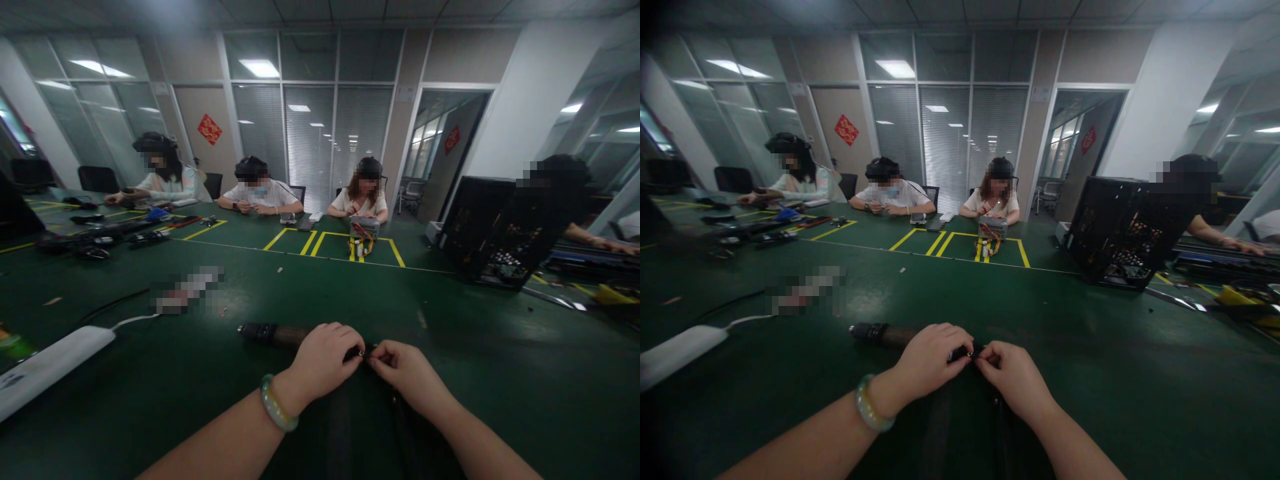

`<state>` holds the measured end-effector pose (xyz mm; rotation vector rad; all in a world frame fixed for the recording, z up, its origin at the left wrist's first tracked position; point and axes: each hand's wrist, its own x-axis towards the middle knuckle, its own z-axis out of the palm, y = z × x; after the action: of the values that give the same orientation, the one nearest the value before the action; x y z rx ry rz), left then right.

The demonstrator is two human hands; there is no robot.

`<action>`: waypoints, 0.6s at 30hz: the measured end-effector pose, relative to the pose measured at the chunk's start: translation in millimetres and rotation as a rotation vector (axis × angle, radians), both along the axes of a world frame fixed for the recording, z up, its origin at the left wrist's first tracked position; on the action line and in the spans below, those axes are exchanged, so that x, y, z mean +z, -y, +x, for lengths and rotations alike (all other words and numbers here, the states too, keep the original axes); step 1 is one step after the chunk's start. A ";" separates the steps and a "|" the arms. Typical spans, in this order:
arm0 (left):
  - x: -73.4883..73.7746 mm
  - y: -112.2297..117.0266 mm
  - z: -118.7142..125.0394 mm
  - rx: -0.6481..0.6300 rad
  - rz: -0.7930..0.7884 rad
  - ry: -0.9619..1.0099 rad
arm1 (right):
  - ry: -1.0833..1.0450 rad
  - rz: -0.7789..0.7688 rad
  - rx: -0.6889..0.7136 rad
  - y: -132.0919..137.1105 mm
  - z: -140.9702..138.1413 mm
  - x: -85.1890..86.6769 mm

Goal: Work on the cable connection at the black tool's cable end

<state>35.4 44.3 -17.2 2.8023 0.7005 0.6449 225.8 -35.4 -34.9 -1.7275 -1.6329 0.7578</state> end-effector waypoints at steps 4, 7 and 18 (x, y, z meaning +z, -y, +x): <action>-2.5 -1.6 1.0 -0.016 0.008 0.011 | 0.009 0.005 -0.006 0.5 -0.9 1.5; -1.7 -1.3 0.9 -0.017 0.015 0.011 | 0.005 0.010 -0.014 1.0 -2.1 3.5; 2.2 7.4 0.0 -0.011 0.099 -0.045 | 0.035 0.085 -0.050 5.1 -3.5 1.8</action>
<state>35.4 36.9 -15.0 2.9173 0.6787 0.6334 222.3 -40.5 -33.2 -1.7233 -1.6154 0.6298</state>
